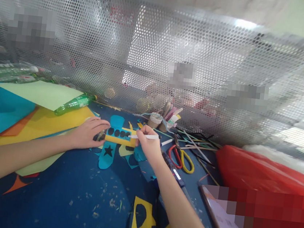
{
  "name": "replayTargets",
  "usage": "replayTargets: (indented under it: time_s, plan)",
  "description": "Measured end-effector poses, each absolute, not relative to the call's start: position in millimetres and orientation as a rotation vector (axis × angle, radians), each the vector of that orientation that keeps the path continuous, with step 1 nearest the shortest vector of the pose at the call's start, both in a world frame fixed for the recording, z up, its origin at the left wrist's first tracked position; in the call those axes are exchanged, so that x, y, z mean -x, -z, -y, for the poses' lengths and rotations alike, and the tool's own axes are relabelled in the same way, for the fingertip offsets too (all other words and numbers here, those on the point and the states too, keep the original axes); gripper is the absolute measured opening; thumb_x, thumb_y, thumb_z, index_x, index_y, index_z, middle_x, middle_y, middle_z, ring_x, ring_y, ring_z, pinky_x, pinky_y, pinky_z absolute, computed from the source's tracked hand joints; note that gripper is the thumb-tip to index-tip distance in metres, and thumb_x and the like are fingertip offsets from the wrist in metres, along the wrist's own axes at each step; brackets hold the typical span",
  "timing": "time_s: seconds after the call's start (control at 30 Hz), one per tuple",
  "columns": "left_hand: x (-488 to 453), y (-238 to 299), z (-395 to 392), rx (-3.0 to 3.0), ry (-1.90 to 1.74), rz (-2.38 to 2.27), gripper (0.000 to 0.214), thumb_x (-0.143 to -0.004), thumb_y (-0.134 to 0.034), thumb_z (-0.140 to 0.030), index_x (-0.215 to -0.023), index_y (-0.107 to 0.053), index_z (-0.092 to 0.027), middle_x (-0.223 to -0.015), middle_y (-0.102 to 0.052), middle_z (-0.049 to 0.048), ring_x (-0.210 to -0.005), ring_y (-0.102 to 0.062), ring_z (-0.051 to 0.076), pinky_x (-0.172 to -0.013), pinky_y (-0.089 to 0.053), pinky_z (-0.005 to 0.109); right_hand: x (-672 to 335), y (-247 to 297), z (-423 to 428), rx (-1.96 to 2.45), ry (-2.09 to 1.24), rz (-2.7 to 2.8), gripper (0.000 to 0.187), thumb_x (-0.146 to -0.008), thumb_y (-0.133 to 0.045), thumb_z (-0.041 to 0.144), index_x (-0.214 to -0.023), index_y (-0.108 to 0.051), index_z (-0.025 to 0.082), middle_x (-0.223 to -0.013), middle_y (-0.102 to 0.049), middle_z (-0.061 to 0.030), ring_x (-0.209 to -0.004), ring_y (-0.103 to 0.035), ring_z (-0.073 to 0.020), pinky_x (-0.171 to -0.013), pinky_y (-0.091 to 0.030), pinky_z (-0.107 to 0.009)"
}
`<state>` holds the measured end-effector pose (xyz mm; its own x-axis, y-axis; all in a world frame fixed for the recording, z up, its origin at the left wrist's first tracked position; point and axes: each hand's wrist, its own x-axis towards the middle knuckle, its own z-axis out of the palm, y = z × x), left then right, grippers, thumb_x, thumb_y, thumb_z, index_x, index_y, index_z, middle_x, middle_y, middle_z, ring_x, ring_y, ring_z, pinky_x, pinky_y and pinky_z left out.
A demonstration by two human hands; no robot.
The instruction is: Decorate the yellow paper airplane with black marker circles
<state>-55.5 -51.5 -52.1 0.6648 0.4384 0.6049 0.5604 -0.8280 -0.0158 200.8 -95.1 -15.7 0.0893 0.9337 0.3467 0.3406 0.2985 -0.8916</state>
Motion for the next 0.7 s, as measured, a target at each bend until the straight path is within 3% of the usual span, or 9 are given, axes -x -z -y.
replayTargets:
  time_s: [0.7]
  plan:
    - [56.3, 54.6, 50.0, 2.654, 0.907, 0.78, 0.042, -0.083, -0.056, -0.032, -0.123, -0.055, -0.018, -0.126, -0.06, 0.0084, -0.115, -0.055, 0.024, -0.109, -0.033, 0.043, -202.7, 19.4, 93.2, 1.253, -0.704, 1.487, 0.025, -0.077, -0.059, 0.032, -0.059, -0.045, 0.024, -0.041, -0.056, 0.0051, -0.043, -0.047, -0.0126, -0.049, -0.035, -0.025]
